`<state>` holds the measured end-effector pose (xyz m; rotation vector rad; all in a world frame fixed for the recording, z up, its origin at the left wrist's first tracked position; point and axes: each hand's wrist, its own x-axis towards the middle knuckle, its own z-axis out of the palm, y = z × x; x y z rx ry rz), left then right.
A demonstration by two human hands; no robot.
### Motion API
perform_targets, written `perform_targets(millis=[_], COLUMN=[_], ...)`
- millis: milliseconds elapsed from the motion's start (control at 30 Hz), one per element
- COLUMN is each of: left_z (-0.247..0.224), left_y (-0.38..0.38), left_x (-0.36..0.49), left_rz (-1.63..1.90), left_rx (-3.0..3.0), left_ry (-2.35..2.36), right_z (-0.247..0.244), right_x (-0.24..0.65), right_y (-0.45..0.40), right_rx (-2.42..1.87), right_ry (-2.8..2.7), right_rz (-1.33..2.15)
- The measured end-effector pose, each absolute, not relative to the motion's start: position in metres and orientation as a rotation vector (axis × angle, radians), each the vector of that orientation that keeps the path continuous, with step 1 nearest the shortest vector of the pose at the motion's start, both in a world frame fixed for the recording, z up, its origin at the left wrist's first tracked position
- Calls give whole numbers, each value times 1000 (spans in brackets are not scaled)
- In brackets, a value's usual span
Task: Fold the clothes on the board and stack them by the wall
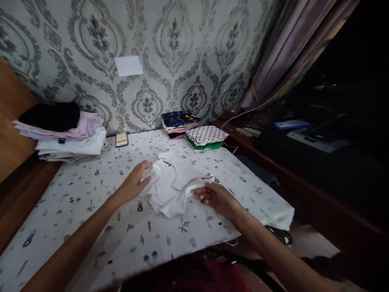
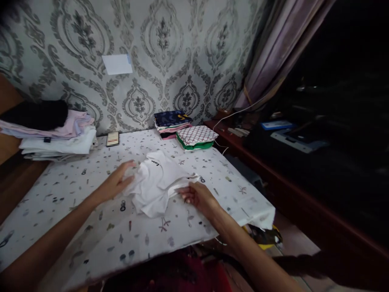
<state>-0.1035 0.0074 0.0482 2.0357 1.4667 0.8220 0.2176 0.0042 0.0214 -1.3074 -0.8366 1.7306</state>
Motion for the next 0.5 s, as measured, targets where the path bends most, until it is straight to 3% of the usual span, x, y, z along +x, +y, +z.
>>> perform_targets(millis=[67,233,367,500], left_z=[26,4,7,16], left_y=[-13,-31,-22,-17], left_x=[-105,-123,-130,-123], left_rz=[741,743,649,739], left_rx=[2121,2007,1911,1865], left_ry=[1517,1893,1958,1768], right_z=[18,27,34,35], right_x=[229,217,179,159], right_y=[2,6,12,24], right_rx=[-1416,-1538,-1227,-1275], right_ry=[-1056,-1721,-2320,-2215], right_rz=[1504,425,413,598])
